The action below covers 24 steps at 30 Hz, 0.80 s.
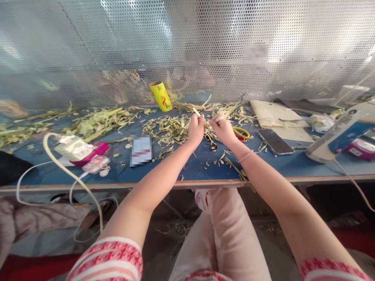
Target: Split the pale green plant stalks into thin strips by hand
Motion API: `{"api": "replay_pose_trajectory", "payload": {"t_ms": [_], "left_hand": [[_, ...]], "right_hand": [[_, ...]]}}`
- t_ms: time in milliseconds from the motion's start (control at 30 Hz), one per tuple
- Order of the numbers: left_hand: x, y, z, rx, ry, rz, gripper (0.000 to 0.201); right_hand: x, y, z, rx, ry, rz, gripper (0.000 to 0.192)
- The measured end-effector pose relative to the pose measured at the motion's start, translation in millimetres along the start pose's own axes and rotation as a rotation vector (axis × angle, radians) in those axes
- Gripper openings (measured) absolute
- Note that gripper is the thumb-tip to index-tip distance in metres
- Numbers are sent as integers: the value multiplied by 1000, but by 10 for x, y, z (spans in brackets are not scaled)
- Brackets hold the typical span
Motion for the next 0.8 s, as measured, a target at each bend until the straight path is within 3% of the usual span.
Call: {"api": "replay_pose_trajectory", "payload": {"t_ms": [267,533,800], "left_hand": [[-5,46,-102,94,2,41,31],[51,79,-108,4,101,96,29],[90,116,-90,0,115,90,24]], "right_hand": [[-47,-17,9,45,23,-16,21],[-127,-80,-26,105,-3,-187,20],[-104,-101,-162,123,-74,-238,21]]}}
Point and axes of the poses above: each hand's wrist, its own y-axis away from the middle knuckle, its own x-axis out of the palm, z = x × y, the point moved 3 cm from there along -y, towards the middle knuckle, and after that the axes turned 1 degree about -y, right-handed, at the moved point
